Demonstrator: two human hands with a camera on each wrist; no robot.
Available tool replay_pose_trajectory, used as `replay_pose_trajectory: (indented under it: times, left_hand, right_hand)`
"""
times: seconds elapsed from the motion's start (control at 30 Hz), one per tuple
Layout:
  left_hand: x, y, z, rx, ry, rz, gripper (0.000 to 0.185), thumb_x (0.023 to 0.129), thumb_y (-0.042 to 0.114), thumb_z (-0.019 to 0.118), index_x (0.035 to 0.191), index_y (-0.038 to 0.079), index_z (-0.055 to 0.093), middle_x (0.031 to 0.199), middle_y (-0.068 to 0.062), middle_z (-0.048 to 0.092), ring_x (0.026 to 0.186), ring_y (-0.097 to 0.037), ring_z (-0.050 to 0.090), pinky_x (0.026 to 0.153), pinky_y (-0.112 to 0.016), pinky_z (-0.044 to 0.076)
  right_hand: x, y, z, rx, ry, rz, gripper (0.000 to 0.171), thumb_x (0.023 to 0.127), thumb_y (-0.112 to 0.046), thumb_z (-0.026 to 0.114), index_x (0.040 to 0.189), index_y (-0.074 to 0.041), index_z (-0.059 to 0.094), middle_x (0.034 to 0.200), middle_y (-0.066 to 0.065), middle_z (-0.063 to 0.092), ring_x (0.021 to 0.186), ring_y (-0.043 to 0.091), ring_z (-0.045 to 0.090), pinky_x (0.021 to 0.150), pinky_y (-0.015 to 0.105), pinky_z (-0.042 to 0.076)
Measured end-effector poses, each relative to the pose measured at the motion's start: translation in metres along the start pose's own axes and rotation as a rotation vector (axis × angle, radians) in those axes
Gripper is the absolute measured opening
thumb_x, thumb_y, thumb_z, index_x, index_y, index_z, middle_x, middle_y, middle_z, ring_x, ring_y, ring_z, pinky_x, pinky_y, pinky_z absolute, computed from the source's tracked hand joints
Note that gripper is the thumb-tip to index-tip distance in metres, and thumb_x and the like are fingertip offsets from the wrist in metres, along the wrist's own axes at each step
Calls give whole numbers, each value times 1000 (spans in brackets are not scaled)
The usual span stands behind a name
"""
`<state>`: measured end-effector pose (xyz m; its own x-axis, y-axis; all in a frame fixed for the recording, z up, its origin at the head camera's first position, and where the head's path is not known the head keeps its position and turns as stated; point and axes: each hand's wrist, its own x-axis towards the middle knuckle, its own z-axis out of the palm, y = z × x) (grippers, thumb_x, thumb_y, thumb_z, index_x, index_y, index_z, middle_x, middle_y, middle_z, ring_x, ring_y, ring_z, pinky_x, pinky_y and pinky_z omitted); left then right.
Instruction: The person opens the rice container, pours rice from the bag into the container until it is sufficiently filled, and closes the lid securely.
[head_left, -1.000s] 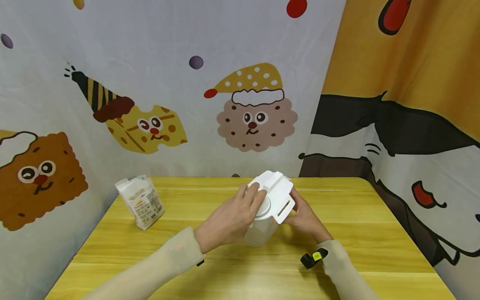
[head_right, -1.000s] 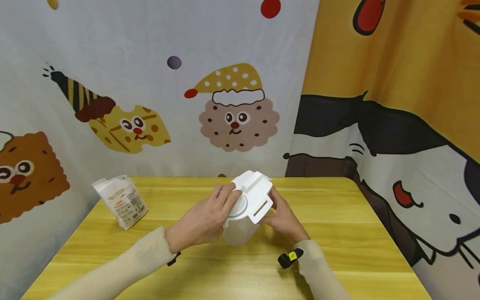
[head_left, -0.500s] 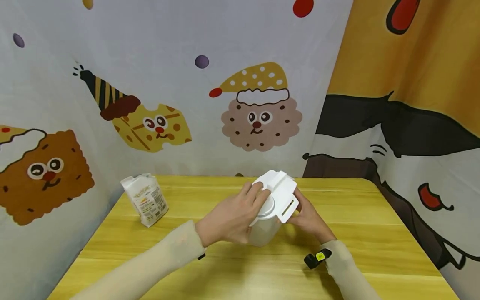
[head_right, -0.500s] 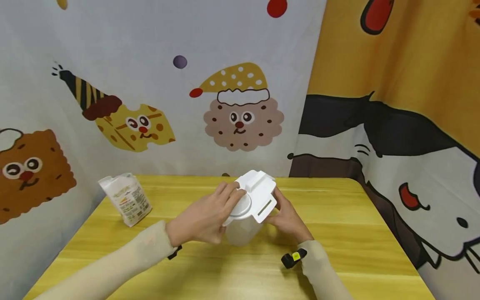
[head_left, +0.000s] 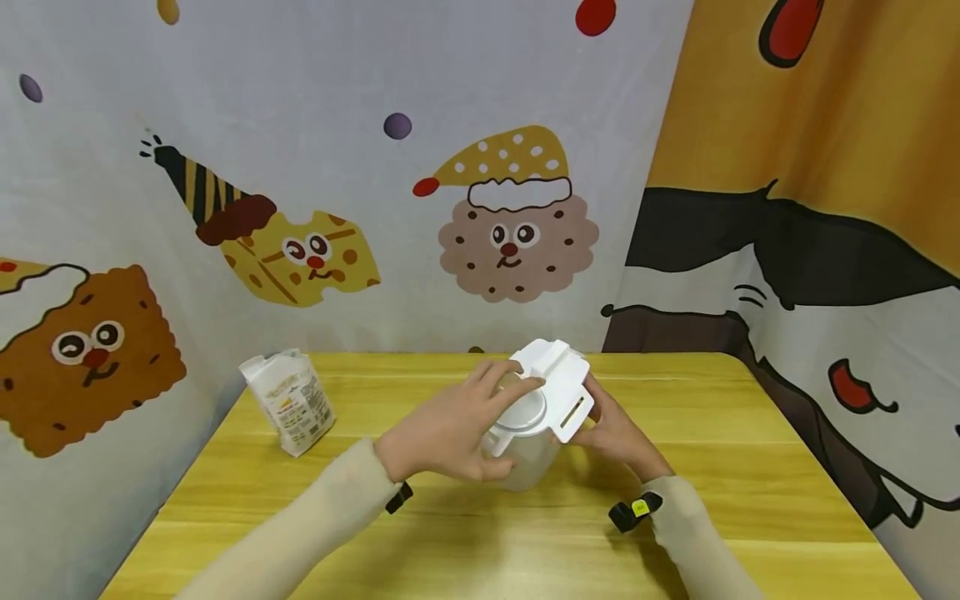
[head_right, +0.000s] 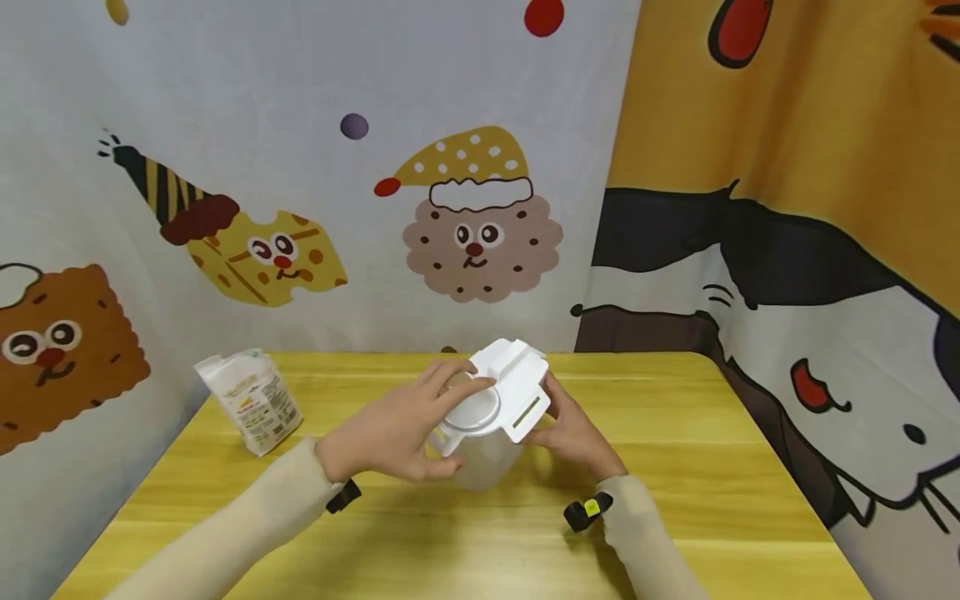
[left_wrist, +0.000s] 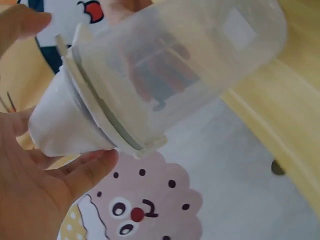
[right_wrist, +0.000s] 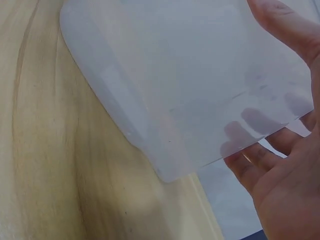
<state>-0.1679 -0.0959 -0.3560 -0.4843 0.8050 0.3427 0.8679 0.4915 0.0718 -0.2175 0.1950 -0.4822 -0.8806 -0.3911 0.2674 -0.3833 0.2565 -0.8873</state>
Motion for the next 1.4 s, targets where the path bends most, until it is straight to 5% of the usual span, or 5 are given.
replay_pose_trajectory:
  times: [0.17,0.4,0.63,0.93,1.4]
  left_hand:
    - [2,-8,0,-195,41,-65,80,91,41,75,157,18,35,145,-6,46,124,-15,53,99,-31,54]
    - [2,-20,5,-419,58,-156,67,95,28,73,152,12,43,154,-5,49,136,-16,51,113,-40,46]
    - [0,-28,10,-565,83,-176,49,97,21,72,142,14,56,135,4,62,119,-11,59,106,-37,52]
    - [0,-28,10,-579,124,-162,43,95,21,74,135,12,63,125,7,65,112,-9,61,103,-33,54]
    - [2,-5,14,-455,212,-238,43,94,32,76,132,16,64,122,6,64,100,-8,62,87,-32,57]
  right_hand:
    - [-3,-3,-2,-21,-5,13,113,78,-6,88,164,-31,19,166,13,31,142,42,44,113,73,31]
    - [-13,-8,3,-52,59,15,112,76,-8,90,163,-24,21,163,16,35,147,42,38,115,68,33]
    - [-22,-9,17,-52,141,46,117,75,-20,94,163,-30,18,165,11,33,148,36,37,115,64,38]
    - [-23,-12,24,-70,197,90,115,73,-25,95,161,-32,22,165,4,33,145,34,42,115,59,41]
    - [-7,-5,0,12,22,32,109,76,-12,92,160,-27,25,163,10,36,147,41,40,115,66,35]
